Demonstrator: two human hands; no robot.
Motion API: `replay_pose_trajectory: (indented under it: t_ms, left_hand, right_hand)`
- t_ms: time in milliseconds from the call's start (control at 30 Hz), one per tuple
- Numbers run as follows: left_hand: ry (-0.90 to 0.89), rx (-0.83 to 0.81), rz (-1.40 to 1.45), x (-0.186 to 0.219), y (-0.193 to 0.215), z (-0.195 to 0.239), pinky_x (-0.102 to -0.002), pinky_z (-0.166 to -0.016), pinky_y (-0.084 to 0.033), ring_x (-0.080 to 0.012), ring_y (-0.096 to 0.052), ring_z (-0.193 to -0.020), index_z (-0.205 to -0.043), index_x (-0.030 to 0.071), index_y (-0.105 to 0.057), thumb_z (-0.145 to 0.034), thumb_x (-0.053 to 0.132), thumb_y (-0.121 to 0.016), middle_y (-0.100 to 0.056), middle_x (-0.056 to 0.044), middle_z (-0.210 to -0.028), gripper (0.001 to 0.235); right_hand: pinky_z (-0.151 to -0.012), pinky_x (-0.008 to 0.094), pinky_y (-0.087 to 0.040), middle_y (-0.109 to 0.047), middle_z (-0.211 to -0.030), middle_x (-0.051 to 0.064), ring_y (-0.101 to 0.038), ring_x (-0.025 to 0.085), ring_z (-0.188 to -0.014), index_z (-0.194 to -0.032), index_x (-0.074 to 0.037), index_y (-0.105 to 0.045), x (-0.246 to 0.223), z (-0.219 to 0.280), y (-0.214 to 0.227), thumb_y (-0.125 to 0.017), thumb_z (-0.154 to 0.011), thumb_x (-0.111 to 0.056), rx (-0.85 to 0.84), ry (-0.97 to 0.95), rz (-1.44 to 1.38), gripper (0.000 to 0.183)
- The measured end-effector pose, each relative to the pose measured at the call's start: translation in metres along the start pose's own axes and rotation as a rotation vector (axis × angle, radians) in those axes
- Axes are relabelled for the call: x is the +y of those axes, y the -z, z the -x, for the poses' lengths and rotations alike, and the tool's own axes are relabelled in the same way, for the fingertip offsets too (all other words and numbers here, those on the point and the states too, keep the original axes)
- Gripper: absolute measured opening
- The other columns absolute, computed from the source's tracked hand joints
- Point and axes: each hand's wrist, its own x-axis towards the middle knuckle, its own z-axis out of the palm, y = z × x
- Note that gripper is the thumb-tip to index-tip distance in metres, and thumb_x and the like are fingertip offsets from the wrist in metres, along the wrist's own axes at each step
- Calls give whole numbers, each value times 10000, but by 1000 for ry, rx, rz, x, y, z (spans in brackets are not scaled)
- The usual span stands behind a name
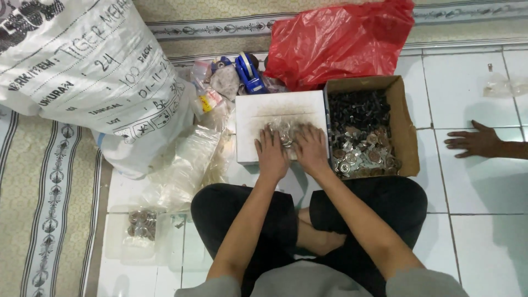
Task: The person sits on the floor and packs small metal parts into clear plastic bags. They pick parts from a cardboard box, place them into bags, and set the filled bags on a white box. The person repeats this process throughout the clip.
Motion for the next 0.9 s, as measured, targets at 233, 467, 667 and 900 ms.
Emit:
replay_pose_trajectory:
  t_ms: [233,467,667,900]
  left_hand:
    - [189,435,70,-32,-45,-37,-508,-982,-388,-344,-498,-1197,-1320,37,-609,-926,429,-697,-527,-152,-1246,562]
    - [445,201,974,-40,-5,-44,-454,-891,-557,-308,-687,-1087,-1264,73,-585,-943,267,-676,-680,-162,-1150,386]
    - [554,-71,1323,-24,5,-47,-526,-958,-517,-380,-591,-1215,-1462,-50,-489,-804,351,-872,-581,-288,-1315,861]
    - [513,-36,1765,-31,-34,-53,-449,-926,-523,-193,-611,-1078,-1339,107,-658,-804,32,-856,-702,-59,-1172,575]
  right_hand:
    - [-1016,523,-352,-560,-1239,159,-472,381,-1246,-1171,-87,-683,3,-15,-41,-686,-955,-407,-7,-249,-86,386]
    - [-891,404,-526,-705,-1047,111,-673,262,-1016,-1185,-80,-612,31,-45,-70,-656,-1015,-120,107,-460,-1039,180]
    - [-1001,325,-539,-595,-1351,144,-635,178,-1114,-1488,-22,-507,4,-46,-14,-758,-879,52,25,-520,-1509,663]
    - [-1025,418,-531,-631,-1295,205,-644,289,-1190,-1370,-28,-625,30,-50,-38,-768,-908,-1,-22,-540,-1323,484]
